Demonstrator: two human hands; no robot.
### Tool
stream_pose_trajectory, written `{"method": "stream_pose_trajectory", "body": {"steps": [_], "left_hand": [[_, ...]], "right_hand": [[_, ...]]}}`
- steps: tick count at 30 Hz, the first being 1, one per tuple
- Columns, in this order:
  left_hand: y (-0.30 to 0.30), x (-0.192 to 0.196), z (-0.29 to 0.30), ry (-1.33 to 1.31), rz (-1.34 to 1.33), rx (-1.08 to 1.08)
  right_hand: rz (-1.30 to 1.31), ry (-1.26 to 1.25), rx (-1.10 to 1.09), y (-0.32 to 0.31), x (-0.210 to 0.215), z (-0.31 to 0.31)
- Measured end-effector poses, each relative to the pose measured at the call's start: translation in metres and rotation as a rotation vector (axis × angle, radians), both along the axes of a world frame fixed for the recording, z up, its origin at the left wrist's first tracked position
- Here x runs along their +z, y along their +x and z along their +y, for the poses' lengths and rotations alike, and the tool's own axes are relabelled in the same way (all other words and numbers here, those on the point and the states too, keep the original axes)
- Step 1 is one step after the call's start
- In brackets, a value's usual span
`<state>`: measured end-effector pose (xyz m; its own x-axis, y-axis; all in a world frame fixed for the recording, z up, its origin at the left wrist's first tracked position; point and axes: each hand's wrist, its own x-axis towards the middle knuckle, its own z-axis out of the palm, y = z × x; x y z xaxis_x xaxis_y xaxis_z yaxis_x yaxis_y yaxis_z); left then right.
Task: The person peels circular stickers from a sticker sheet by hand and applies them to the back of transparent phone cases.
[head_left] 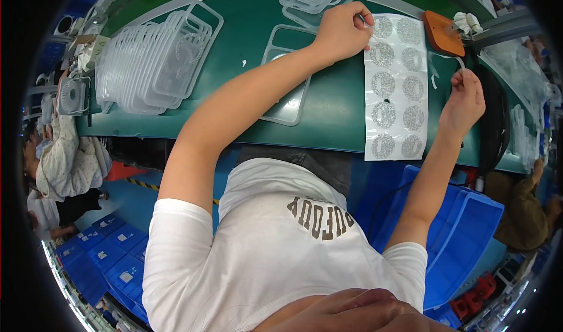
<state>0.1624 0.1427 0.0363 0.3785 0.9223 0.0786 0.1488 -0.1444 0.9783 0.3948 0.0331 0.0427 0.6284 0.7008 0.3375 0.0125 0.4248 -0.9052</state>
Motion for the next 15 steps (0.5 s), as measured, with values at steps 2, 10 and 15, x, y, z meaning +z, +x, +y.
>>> {"method": "stream_pose_trajectory", "body": {"steps": [2,10,15], "left_hand": [[-0.004,-0.008,0.016,0.033,0.052,0.034],[-0.024,0.025,-0.034,0.873,0.337,0.038],[-0.041,0.044,-0.09,0.158,-0.058,-0.25]], "right_hand": [[-0.082,-0.019,-0.035,-0.01,0.004,-0.007],[-0.722,-0.06,-0.253,-0.045,0.017,-0.029],[-1.265,0.13,-0.343,-0.101,0.022,-0.026]]}}
